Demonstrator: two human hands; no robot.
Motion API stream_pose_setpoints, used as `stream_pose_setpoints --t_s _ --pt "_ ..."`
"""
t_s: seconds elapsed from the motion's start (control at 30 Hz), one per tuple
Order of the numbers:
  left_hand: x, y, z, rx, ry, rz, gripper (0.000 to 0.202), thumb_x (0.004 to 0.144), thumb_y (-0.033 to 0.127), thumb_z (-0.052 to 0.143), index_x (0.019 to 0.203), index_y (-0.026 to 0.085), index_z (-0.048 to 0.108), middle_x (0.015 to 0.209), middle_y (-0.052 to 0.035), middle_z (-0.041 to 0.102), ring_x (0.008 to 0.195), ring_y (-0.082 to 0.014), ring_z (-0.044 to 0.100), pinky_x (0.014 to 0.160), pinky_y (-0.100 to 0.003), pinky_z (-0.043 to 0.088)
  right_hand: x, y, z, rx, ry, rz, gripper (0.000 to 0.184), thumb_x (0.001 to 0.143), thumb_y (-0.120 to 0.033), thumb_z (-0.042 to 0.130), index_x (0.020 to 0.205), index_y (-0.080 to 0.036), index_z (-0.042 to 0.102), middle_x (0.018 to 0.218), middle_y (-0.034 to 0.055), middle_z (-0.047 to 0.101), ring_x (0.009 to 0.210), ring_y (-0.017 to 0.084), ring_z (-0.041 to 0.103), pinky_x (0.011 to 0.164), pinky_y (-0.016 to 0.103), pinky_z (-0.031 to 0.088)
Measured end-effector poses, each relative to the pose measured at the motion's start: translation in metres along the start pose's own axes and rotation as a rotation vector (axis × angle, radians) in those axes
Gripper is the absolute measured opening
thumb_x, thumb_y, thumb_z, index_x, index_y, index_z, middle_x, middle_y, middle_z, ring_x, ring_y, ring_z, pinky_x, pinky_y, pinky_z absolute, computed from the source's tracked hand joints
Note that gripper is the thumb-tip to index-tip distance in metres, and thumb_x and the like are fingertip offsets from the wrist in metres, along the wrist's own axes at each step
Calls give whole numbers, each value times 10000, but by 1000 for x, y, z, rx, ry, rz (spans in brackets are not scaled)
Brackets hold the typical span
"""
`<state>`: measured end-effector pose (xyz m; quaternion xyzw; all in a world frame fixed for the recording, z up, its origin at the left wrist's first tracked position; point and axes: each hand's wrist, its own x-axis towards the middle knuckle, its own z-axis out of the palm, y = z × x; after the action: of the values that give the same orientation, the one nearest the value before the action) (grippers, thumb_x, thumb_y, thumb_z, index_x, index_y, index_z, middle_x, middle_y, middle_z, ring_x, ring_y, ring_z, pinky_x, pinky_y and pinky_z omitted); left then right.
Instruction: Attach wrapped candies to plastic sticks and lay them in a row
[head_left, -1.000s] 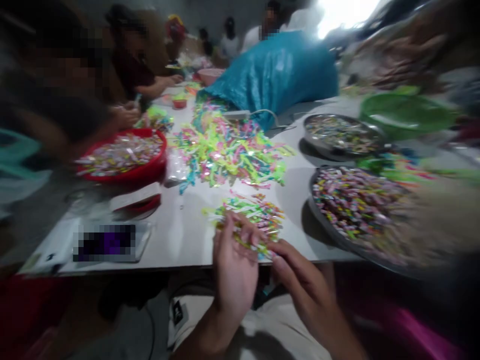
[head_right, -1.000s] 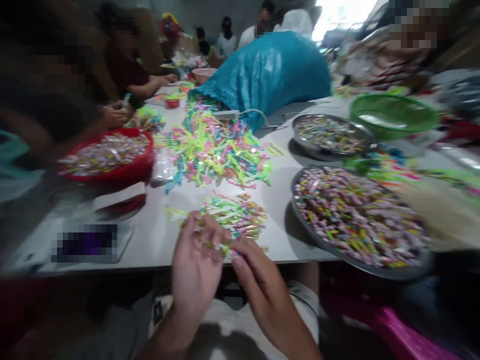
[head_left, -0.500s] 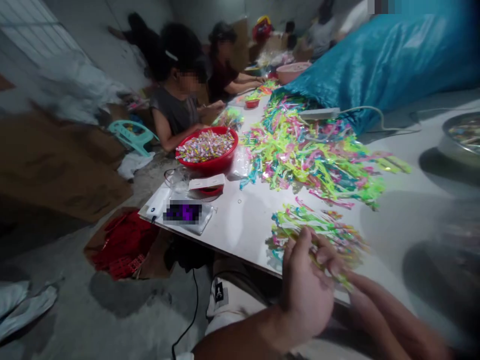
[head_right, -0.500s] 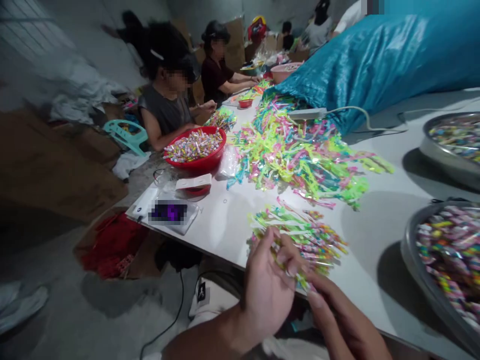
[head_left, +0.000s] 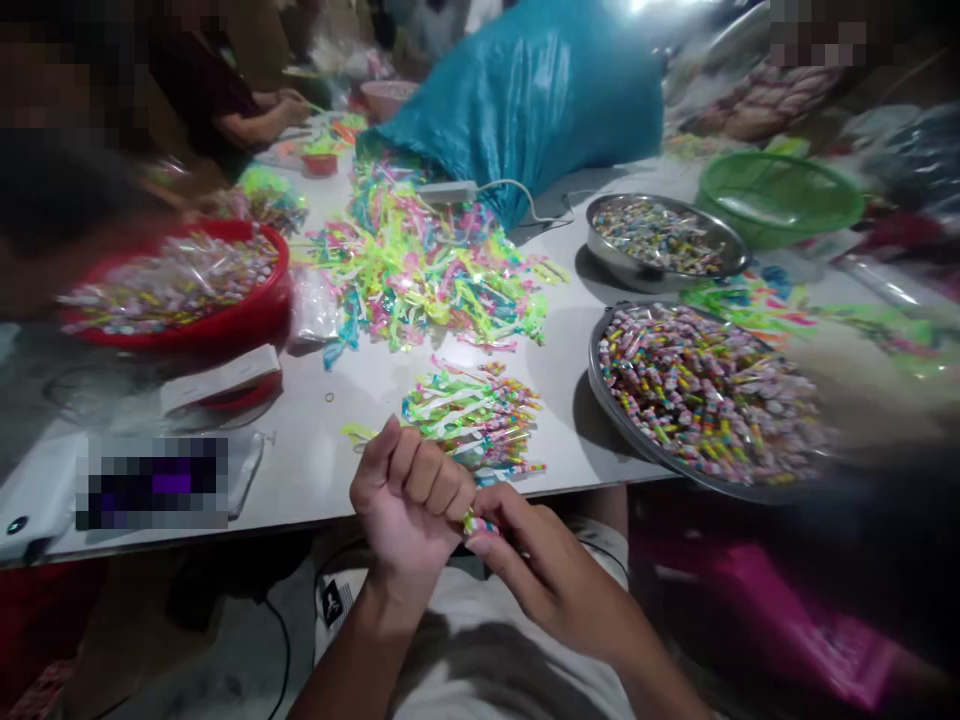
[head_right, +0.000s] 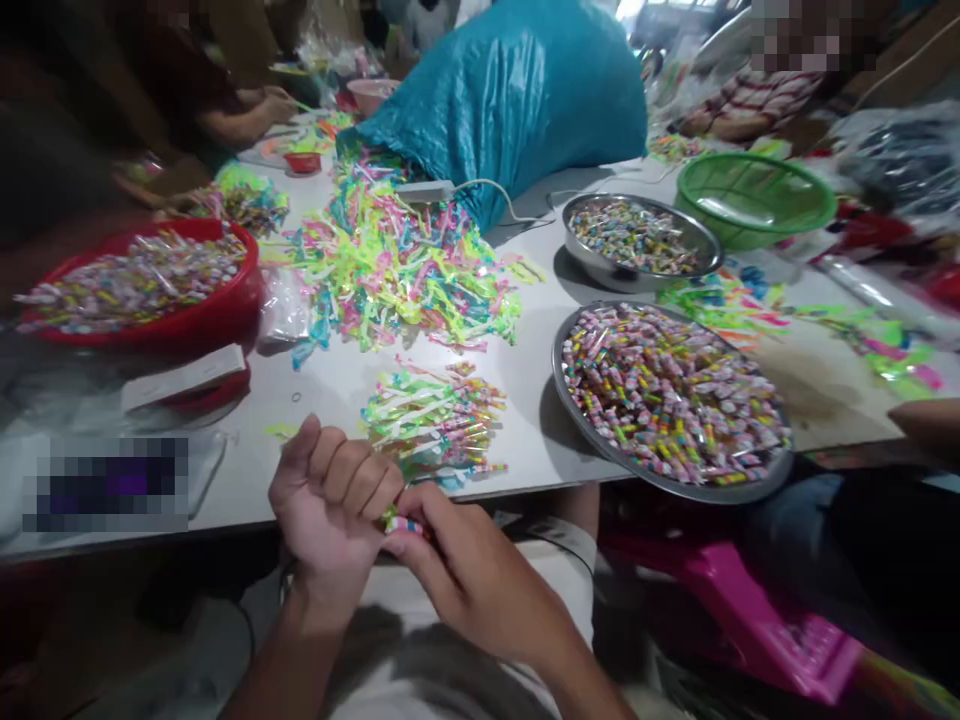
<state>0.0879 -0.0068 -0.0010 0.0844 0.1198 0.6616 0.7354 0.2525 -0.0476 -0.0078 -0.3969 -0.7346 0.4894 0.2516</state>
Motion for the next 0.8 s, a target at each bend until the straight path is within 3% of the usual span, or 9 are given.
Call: stream_pose_setpoints --t_s 0.23,0.37,0.47,0.53,0.57,0.63,0.7,0.73,0.8 --pt "-1 -11 -10 -52 76 16 641 984 368 536 545 227 91 420 111 -83 347 -53 -148 332 -275 -33 -1 9 3 -17 20 -6 170 1152 -366 441 1123 -221 526 960 1 572 856 145 526 753 268 370" --pt "-9 -11 -17 -77 -15 9 607 1004 352 474 531 225 116 411 98 -58 348 -66 -100 342 -282 35 0 12 1 -27 -33 -17 165 1150 -371 451 1139 -230 536 1005 5 601 918 147 567 810 266 407" --pt "-14 -7 -23 41 -48 60 541 974 374 501 512 211 271 425 59 162 366 -88 213 415 -248 336 3 16 -7 -61 -41 -71 137 1148 -331 451 1193 -248 549 1060 18 612 970 157 579 860 275 433" --pt "-12 5 -30 254 -21 163 374 875 453 650 621 205 533 577 -5 487 609 -142 566 677 -294 570 8 21 -20 -92 24 -90 133 1147 -298 437 1195 -246 549 1081 40 600 993 173 573 885 294 449" --pt "-10 16 -35 385 0 237 298 823 494 710 757 211 646 741 -46 628 813 -194 666 836 -342 606 12 25 -28 -117 66 -95 136 1146 -286 433 1197 -243 552 1104 56 597 1022 186 571 910 309 457" --pt "-7 50 -50 660 62 424 404 787 569 745 1007 230 728 1042 -88 734 1090 -276 686 1012 -389 576 22 35 -48 -216 145 -119 157 1142 -274 437 1231 -237 561 1180 94 595 1107 218 562 975 353 461" --pt "-8 105 -72 967 169 610 367 840 583 702 1013 263 750 1087 -43 759 1076 -262 688 947 -343 566 37 46 -69 -350 191 -154 181 1138 -278 453 1269 -229 569 1238 118 591 1171 245 542 1021 397 456" --pt "-11 139 -84 1161 289 638 345 886 581 653 1025 283 756 1105 -1 753 1090 -238 670 942 -312 542 45 51 -78 -409 194 -172 185 1138 -280 457 1271 -224 573 1244 120 594 1179 251 534 1031 414 453" --pt "-20 215 -109 1701 403 462 335 779 487 831 1082 361 764 1168 110 739 1021 -193 612 905 -263 502 63 63 -92 -476 165 -217 192 1140 -284 454 1263 -217 585 1237 116 606 1181 254 521 1043 436 453"
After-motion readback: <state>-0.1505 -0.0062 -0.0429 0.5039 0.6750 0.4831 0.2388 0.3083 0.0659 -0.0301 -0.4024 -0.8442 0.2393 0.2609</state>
